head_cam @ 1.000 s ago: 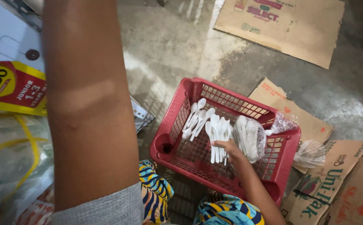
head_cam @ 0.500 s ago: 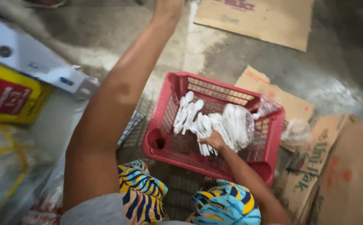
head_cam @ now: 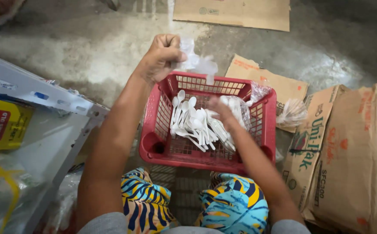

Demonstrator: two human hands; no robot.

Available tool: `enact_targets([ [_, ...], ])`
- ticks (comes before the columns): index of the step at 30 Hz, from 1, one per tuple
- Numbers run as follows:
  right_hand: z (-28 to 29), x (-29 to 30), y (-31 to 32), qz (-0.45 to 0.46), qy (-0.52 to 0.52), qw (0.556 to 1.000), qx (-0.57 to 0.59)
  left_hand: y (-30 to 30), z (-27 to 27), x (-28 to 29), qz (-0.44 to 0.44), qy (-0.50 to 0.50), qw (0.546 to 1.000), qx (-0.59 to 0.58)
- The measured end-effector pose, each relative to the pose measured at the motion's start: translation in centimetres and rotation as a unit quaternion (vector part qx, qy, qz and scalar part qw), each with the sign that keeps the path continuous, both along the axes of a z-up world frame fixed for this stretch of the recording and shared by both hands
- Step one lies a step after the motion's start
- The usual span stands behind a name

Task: Sorting white plastic spoons into a red basket and then into a plastic bag.

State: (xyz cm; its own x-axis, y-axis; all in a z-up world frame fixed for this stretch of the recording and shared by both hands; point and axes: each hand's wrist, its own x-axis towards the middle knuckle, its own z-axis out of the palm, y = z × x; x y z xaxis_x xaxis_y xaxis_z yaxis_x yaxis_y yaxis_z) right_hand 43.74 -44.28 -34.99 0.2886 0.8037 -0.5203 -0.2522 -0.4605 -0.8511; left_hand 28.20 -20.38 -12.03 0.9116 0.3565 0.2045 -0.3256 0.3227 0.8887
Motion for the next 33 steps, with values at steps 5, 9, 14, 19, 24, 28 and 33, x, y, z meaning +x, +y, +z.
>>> enact_targets([
  [5, 15.4, -1.2, -0.8, -0.051, 0.382, 0.874, 0.298, -1.7, -0.3, -1.9, -0.058, -0.021, 0.997, -0.053],
  [9, 9.9, 4.5, -1.6, -0.095, 0.172, 0.918, 0.345, -1.2, -2.5, -4.1, -0.085, 0.053, 0.995, 0.025],
  [14, 16.4, 5.7, -3.2, -0.244, 0.104, 0.912, 0.314, -1.0, -2.7, -6.4, 0.070, 0.027, 0.996, 0.050],
  [19, 17.7, 7.4, -4.3, -0.311, 0.080, 0.892, 0.318, -1.4, -4.2, -6.8, 0.098, 0.025, 0.993, -0.062],
  [24, 17.5, 7.3, -5.5, -0.378, 0.025, 0.870, 0.314, -0.5, -7.6, -6.9, 0.116, -0.019, 0.993, -0.010],
  [28, 16.8, 6.4, -6.8, -0.360, 0.003, 0.895, 0.262, -0.8, -7.6, -6.5, 0.138, -0.028, 0.988, -0.062],
  [33, 10.8, 7.2, -7.2, -0.354, -0.155, 0.903, 0.189, -2.5, -6.3, -5.4, 0.177, -0.016, 0.973, -0.150],
])
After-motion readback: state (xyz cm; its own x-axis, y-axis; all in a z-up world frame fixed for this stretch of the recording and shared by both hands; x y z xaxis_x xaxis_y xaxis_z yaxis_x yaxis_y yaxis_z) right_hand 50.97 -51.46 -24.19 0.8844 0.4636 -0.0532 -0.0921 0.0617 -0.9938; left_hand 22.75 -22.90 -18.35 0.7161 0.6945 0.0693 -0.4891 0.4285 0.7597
